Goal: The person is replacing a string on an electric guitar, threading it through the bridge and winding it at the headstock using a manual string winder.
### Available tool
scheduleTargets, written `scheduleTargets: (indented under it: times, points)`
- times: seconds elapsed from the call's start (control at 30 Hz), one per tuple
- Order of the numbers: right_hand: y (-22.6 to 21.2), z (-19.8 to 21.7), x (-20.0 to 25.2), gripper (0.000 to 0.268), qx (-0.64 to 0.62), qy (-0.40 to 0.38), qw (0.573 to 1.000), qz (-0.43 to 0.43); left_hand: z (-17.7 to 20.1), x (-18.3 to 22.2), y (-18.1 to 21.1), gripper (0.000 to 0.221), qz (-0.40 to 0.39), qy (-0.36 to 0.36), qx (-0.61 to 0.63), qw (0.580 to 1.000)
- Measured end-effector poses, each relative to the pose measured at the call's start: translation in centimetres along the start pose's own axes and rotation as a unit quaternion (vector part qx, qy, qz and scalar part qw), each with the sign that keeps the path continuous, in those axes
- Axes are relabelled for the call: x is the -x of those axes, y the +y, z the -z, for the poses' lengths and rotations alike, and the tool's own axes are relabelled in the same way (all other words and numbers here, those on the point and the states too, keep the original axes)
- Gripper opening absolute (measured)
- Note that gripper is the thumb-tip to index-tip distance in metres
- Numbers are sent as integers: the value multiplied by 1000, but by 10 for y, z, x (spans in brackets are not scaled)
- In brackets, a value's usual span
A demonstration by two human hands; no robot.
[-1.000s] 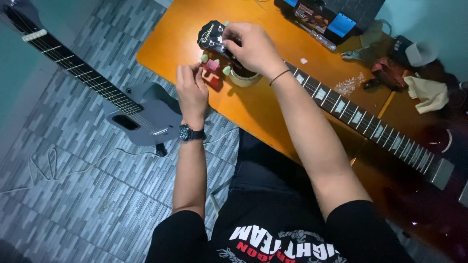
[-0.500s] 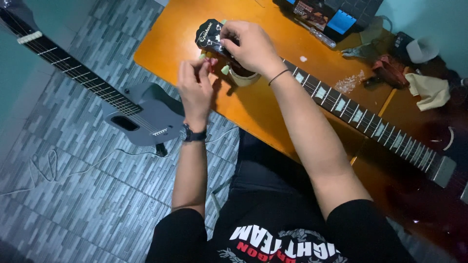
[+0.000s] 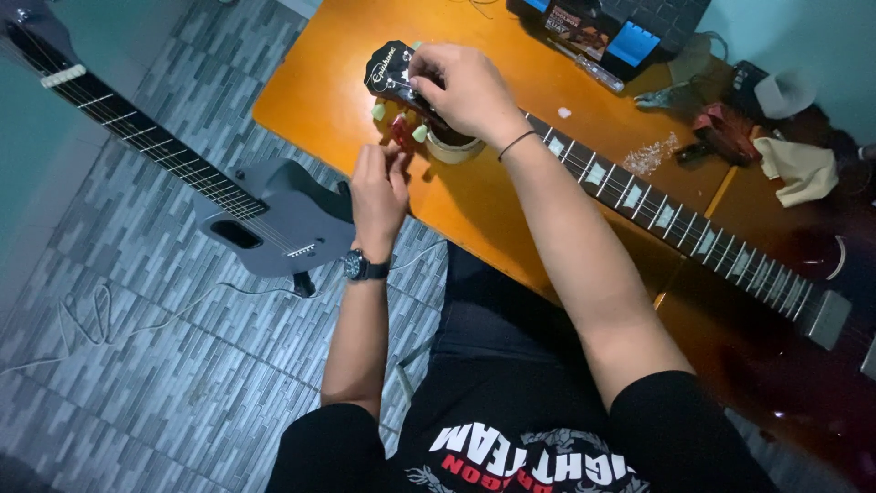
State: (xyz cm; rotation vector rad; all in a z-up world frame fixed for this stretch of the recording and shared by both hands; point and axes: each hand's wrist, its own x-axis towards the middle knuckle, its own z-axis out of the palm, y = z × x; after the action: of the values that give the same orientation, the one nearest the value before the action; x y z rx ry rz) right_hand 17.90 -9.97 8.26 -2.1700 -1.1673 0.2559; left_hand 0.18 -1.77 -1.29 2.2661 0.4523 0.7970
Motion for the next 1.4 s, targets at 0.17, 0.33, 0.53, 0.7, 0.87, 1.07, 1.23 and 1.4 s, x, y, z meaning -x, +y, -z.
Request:
scheduleTargets:
  times: [0.17,0.33,0.53,0.7,0.87,1.07,1.23,1.4]
  points:
    - [3,3,-2,6,-31,-15,999,-4,7,-3,21,3,4,6,75,997]
    - [-3,55,35,36,-3,-97,995,-17,19,-19,33,6,7,37,119,992]
    - [22,106,105,62,92,-210,965,-128,11,-47,-2,7,10,83,35,996]
    - [30,116,132,47,-30,-116,993,-16,20,-39,-6,16,-12,118,21,993]
    - [42,116,128,47,-47,-130,990,-39,9,-21,-11,13,-4,95,7,995]
    - [46,114,130,46,-37,-127,989,-61,7,-8,3,8,-16,47,-11,999]
    - [42,114,131,46,-32,-129,989,-58,-7,3,14,6,-12,14,14,1000]
    - [35,114,135,46,-62,-122,987,-82,-11,8,16,6,31,23,59,998]
